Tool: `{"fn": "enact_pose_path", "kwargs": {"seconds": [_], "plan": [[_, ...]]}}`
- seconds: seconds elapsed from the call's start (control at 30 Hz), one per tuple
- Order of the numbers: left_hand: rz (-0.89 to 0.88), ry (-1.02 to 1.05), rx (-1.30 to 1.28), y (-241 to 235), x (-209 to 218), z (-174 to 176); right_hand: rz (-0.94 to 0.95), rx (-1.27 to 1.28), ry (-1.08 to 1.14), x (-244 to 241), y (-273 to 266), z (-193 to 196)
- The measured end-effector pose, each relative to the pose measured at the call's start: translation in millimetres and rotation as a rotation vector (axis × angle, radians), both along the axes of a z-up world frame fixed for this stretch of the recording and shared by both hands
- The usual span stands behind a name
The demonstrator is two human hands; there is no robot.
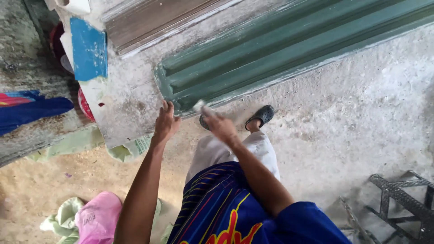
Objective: The person is using a small brush to apply a coating or clean the surface of long, corrugated and flat molds in a workshop environment.
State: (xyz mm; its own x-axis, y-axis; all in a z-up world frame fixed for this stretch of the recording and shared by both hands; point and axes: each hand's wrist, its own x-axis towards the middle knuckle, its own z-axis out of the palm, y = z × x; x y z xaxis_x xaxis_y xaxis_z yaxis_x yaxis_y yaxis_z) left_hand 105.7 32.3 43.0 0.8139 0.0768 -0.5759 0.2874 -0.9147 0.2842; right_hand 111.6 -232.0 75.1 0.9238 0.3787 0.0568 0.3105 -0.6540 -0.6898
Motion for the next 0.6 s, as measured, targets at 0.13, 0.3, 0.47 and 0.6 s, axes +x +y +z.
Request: {"fn": "enact_pose_path", "kwargs": {"seconds": [0.13, 0.3, 0.47, 0.6], "plan": [[0.009, 0.065, 0.082, -1.9, -4.4, -7.3, -0.325, -0.014, 0.281, 31.0, -135.0, -43.9], [0.043, 0.079, 0.205, -61.5, 30.4, 10.1, -0.603, 0.036, 0.107, 49.1, -188.6, -67.3], [0.047, -0.059, -0.07, -184.5, 95.9, 67.9, -0.101, -0.261, 0.458, 32.6, -184.5, -38.1], [-0.053, -0.033, -0.134, -249.6, 126.3, 70.3, -0.422, -0.006, 0.262, 125.7, -371.6, -19.4]]}}
